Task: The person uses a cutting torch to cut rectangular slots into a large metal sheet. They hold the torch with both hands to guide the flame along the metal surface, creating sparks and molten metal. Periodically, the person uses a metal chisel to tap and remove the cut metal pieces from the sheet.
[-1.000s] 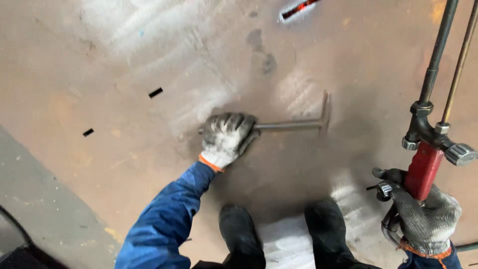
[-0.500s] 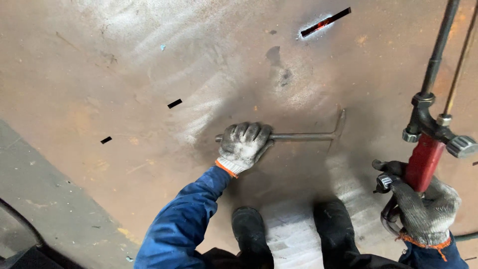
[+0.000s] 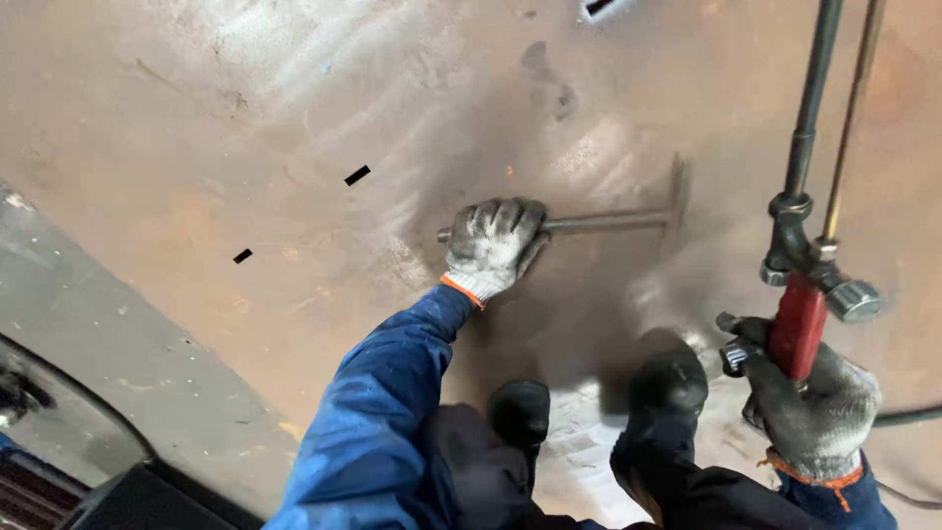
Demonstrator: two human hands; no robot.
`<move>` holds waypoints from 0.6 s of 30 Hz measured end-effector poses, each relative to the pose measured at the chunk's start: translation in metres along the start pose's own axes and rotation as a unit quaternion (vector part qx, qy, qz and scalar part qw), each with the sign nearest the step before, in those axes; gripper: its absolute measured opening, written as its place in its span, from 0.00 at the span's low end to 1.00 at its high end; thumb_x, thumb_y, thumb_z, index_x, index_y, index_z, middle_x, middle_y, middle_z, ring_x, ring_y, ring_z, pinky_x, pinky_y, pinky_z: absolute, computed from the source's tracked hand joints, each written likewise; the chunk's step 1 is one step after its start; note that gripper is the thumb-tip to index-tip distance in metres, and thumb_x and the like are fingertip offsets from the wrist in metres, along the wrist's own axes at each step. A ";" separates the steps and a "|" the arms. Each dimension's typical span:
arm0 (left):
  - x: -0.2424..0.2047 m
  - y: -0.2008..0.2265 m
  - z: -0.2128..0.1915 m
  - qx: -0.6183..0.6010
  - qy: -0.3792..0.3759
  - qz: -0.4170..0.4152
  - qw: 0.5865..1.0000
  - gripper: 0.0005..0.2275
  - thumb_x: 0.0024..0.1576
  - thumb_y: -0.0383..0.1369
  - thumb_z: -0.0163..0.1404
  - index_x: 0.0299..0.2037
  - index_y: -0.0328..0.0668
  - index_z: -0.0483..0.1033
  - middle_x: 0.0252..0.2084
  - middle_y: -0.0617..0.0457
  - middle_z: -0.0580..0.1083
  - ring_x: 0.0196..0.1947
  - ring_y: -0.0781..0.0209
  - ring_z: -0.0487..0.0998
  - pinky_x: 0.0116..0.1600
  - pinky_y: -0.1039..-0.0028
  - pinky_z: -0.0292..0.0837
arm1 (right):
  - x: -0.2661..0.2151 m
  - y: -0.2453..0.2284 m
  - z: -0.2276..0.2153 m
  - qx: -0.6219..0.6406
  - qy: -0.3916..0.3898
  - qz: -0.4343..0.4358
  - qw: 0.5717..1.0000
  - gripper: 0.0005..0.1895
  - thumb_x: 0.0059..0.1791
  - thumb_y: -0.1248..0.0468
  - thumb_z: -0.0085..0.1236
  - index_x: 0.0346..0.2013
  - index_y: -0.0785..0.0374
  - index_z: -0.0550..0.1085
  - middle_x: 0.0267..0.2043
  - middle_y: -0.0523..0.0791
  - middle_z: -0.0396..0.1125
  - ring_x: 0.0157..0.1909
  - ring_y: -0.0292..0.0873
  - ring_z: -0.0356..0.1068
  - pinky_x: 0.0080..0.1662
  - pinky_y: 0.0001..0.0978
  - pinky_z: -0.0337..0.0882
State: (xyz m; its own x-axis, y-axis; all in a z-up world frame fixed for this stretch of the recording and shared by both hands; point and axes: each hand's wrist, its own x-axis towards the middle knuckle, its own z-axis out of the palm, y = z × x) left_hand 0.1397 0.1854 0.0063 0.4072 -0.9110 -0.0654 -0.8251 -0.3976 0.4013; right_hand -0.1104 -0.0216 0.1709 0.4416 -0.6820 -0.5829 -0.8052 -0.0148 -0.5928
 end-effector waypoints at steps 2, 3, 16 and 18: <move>0.001 0.001 -0.002 0.008 -0.013 0.002 1.000 0.16 0.57 0.46 0.54 0.51 0.52 0.75 0.43 0.54 0.73 0.44 0.51 0.75 0.48 0.55 0.68 | -0.021 0.022 -0.006 -0.013 0.002 -0.006 1.000 0.13 0.49 0.74 0.59 0.48 0.69 0.81 0.27 0.45 0.73 0.20 0.34 0.66 0.27 0.27 0.65; 0.002 0.002 -0.003 0.015 -0.022 -0.002 1.000 0.16 0.56 0.46 0.54 0.51 0.53 0.75 0.42 0.54 0.73 0.43 0.51 0.75 0.46 0.55 0.68 | -0.032 0.032 -0.009 -0.031 0.000 -0.015 0.999 0.14 0.47 0.74 0.60 0.47 0.70 0.80 0.27 0.46 0.73 0.19 0.35 0.68 0.27 0.26 0.68; -0.002 0.016 -0.002 0.029 0.048 0.019 0.998 0.13 0.56 0.44 0.57 0.47 0.54 0.77 0.42 0.52 0.74 0.46 0.46 0.74 0.48 0.53 0.65 | -0.171 0.074 -0.001 0.074 0.131 0.008 0.989 0.14 0.48 0.80 0.53 0.48 0.76 0.76 0.40 0.51 0.75 0.40 0.42 0.76 0.46 0.32 0.75; -0.006 0.013 0.000 0.039 0.059 0.017 0.997 0.13 0.56 0.44 0.57 0.47 0.52 0.77 0.41 0.50 0.74 0.45 0.45 0.74 0.48 0.52 0.65 | -0.195 0.097 0.006 0.009 0.151 -0.018 0.988 0.13 0.47 0.78 0.55 0.46 0.76 0.77 0.41 0.53 0.76 0.42 0.45 0.76 0.49 0.35 0.74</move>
State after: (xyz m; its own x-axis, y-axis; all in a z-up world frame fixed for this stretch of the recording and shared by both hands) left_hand 0.1263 0.1860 0.0121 0.4174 -0.9070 0.0560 -0.8655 -0.3781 0.3285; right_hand -0.2722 0.1138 0.2236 0.3294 -0.8686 -0.3702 -0.7825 -0.0317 -0.6218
